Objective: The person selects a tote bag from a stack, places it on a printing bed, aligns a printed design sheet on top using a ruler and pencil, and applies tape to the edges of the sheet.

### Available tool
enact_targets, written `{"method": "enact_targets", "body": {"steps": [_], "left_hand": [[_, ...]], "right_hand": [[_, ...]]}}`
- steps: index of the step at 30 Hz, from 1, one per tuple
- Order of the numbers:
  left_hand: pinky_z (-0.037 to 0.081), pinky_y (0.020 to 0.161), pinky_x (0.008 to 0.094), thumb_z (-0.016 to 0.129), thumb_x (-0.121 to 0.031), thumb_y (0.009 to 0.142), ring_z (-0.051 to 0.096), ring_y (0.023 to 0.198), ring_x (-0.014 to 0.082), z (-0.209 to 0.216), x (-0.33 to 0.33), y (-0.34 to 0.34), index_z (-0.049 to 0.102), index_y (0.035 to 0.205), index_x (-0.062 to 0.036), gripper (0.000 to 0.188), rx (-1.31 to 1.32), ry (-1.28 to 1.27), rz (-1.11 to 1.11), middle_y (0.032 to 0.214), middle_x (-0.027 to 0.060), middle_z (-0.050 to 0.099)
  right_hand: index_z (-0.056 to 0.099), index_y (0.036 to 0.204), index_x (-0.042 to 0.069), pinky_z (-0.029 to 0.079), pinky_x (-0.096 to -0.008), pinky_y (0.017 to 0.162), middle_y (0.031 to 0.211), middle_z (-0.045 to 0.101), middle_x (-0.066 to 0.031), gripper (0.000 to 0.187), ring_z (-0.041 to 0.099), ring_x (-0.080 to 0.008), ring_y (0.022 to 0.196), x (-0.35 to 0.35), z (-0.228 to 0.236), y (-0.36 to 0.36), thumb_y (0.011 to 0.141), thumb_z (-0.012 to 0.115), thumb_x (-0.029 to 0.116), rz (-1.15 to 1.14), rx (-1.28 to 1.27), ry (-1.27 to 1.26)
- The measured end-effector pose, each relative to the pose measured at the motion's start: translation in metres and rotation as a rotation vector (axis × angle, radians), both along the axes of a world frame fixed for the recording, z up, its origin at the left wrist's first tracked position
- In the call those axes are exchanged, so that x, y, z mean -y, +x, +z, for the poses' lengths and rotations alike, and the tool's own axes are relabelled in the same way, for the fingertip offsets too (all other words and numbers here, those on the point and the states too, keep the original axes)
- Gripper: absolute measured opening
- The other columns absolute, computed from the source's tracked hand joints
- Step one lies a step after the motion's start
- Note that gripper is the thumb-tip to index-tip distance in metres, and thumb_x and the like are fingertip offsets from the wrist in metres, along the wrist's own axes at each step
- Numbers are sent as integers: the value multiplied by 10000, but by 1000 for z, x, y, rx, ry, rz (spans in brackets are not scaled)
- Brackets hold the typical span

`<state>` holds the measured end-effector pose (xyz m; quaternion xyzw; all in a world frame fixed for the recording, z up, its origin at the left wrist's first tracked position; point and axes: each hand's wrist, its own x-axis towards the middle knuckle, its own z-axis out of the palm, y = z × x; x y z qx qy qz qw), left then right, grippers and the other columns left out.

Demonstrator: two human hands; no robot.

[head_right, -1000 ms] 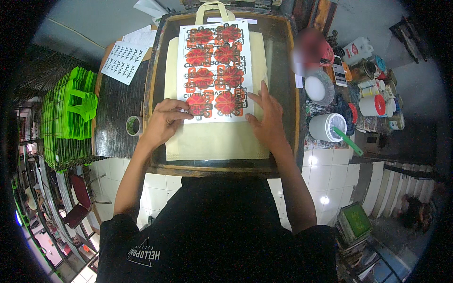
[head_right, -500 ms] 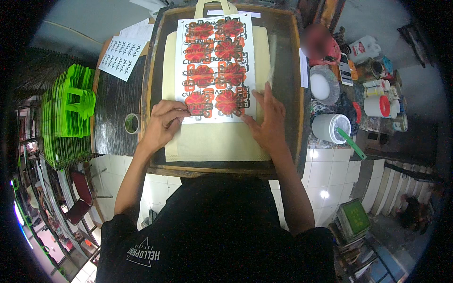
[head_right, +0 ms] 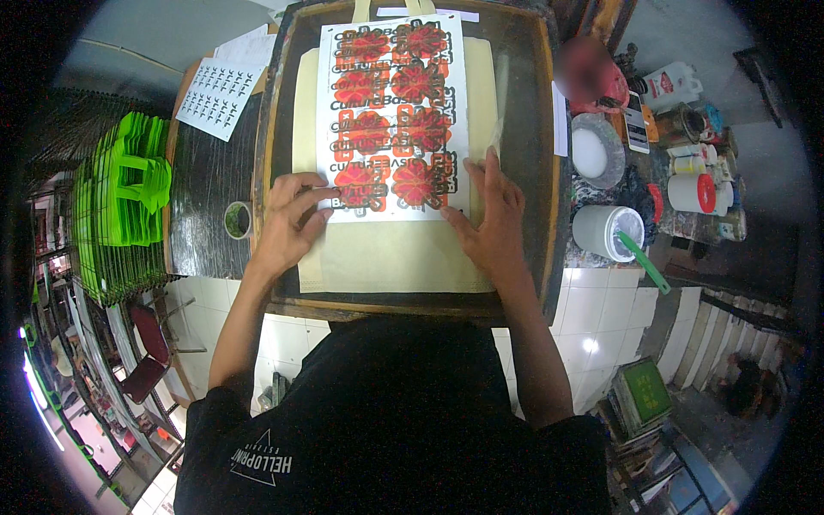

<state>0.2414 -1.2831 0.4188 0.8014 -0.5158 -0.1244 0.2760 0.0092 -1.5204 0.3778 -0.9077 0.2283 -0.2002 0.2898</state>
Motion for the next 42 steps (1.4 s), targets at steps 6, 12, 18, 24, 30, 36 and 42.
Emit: {"method": "enact_targets", "body": {"steps": [6, 12, 18, 24, 30, 36, 42], "left_hand": [[416, 1047, 430, 756, -31, 810, 536, 1182, 302, 2, 1, 1, 754, 1138, -94, 334, 7, 3, -6, 1220, 83, 623], [411, 1013, 434, 742, -20, 808, 536, 1143, 303, 2, 2, 0, 755, 1116, -76, 314, 8, -24, -5, 1195, 86, 624], [411, 1021, 440, 742, -19, 806, 535, 1150, 305, 3, 3, 0, 755, 1116, -78, 315, 9, -20, -4, 1193, 83, 625], [411, 1026, 442, 739, -16, 805, 535, 1152, 304, 3, 2, -1, 755, 1115, -81, 317, 5, -17, 2, 1190, 82, 626], [410, 1023, 438, 734, -15, 808, 535, 1149, 301, 4, 2, 0, 755, 1117, -82, 317, -5, -21, -7, 1187, 82, 626], [411, 1015, 438, 729, -17, 811, 536, 1145, 296, 2, 2, -1, 766, 1115, -107, 319, 16, -16, -1, 1200, 83, 620], [417, 990, 429, 722, -7, 808, 541, 1136, 291, 4, 2, -2, 783, 1099, -138, 325, 54, -29, -39, 1211, 83, 619]], "right_hand": [[142, 1622, -2, 240, -522, 1185, 1447, 607, -122, 1024, 451, -338, 1416, 1, -4, -1, 903, 760, 386, 1, -11, 31], [133, 1624, 2, 235, -527, 1190, 1459, 597, -124, 1023, 445, -347, 1419, 2, -4, -1, 908, 754, 386, 1, -16, 23], [132, 1625, 8, 241, -510, 1189, 1453, 604, -125, 1033, 448, -334, 1418, 1, -3, -1, 900, 771, 371, -4, -23, 22], [140, 1626, 15, 253, -486, 1186, 1433, 621, -128, 1040, 457, -317, 1411, 1, -1, 0, 889, 795, 345, -4, -5, 11], [141, 1627, 10, 237, -536, 1184, 1442, 604, -142, 1026, 453, -356, 1416, 1, -2, 0, 900, 763, 379, 0, -8, 52], [152, 1626, 11, 233, -540, 1185, 1440, 605, -139, 1034, 451, -357, 1416, 1, -2, 0, 891, 766, 399, -18, -15, 46], [158, 1626, 11, 226, -535, 1188, 1458, 591, -130, 1041, 445, -350, 1411, 0, 1, 1, 872, 784, 361, -14, -11, 66]]}}
